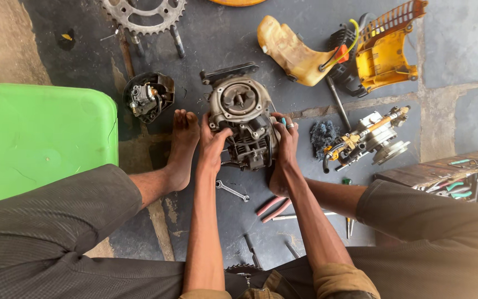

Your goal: The person sits on the floor and disassembles a small engine block using a screwdriver and wrench. They remove the top cover, extract internal components, and place them into a green container while handling various tools and engine parts.

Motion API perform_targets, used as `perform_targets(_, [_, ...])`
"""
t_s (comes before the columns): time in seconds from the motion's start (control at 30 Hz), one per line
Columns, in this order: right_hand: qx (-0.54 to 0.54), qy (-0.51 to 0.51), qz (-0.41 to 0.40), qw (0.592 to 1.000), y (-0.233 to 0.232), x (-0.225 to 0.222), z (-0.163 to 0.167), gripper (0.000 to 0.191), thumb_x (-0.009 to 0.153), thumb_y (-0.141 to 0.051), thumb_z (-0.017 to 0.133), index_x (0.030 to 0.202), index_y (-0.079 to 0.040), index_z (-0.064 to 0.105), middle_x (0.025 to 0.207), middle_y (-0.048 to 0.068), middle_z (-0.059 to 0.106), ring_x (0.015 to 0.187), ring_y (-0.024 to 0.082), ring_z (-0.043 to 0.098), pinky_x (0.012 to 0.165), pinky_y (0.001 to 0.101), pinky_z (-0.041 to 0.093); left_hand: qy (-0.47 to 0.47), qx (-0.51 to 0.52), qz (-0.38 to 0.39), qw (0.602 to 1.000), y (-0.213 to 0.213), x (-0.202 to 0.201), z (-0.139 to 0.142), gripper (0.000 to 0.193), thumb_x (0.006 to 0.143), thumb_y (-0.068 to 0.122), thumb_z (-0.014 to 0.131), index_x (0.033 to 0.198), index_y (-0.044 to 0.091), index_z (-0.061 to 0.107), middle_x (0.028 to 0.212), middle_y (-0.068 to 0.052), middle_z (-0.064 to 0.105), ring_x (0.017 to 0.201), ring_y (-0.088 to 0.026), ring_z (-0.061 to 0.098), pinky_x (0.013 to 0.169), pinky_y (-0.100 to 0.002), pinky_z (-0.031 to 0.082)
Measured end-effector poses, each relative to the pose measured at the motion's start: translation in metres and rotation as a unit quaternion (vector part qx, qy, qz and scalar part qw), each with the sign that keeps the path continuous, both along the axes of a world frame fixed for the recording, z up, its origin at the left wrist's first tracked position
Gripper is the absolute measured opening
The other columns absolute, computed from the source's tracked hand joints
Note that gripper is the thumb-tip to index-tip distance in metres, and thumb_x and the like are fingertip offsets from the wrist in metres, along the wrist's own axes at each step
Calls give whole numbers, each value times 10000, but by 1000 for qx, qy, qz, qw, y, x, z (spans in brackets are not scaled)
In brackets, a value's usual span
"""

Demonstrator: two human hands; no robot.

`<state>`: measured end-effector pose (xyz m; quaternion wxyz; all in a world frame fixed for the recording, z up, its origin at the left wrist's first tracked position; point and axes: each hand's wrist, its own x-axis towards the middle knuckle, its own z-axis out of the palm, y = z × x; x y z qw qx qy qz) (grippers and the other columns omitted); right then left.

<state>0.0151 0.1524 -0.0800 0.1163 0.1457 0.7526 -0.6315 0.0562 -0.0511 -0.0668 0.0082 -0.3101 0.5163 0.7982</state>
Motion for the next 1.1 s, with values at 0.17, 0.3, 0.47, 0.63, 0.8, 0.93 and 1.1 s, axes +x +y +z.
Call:
perform_targets(0.17, [-147,-102,-79,981,-13,24,18,446,924,-300,534,1300,-79,628,1395,164,521,1317,300,498,1113,422,397,-13,40,0,999,7,6,4,807,707,-74,617,1480,69,437,1276,-81,571,1160,-183,566,1057,-326,441])
perform_targets(0.3, [-153,-214,-106,959,-10,38,17,552,894,-332,486,1411,-138,475,1514,146,398,1375,316,404,1109,468,353,-6,59,12,998,13,9,-1,820,674,-118,550,1472,46,452,1275,-72,574,1194,-181,562,1079,-320,443])
perform_targets(0.47, [126,69,197,970,17,38,-16,726,1081,-260,406,1646,15,43,1701,240,-170,1560,386,-197,1264,461,-18,47,64,34,996,7,18,-6,765,649,-157,449,1396,-24,542,1257,-96,604,1189,-200,575,1089,-311,442])
perform_targets(0.63, [92,25,243,965,22,46,-7,664,1088,-266,397,1622,9,114,1711,225,-95,1575,377,-110,1279,459,80,76,40,-19,996,-1,18,-7,747,669,-169,382,1376,-39,586,1335,-114,611,1242,-187,578,1067,-275,454])
perform_targets(0.8, [-62,-219,-54,972,-15,47,24,547,1033,-316,367,1513,-56,369,1552,169,388,1412,317,425,1144,437,398,35,27,-31,999,-2,11,2,748,693,-176,375,1388,-21,602,1319,-116,624,1161,-206,584,928,-303,457])
perform_targets(0.93, [-60,-172,-120,976,-20,42,33,428,1052,-257,462,1410,-24,479,1276,136,537,1160,234,531,1017,386,441,15,-96,-34,995,3,10,8,492,865,-105,571,1341,0,633,1276,-91,684,1207,-187,618,1057,-294,469])
perform_targets(1.1, [-169,12,-162,972,-4,27,26,202,1017,-102,547,1194,-7,567,1045,76,631,935,160,609,797,319,532,80,-159,-20,984,4,15,9,546,815,-121,568,1345,-7,633,1276,-113,684,1203,-199,629,1081,-309,472])
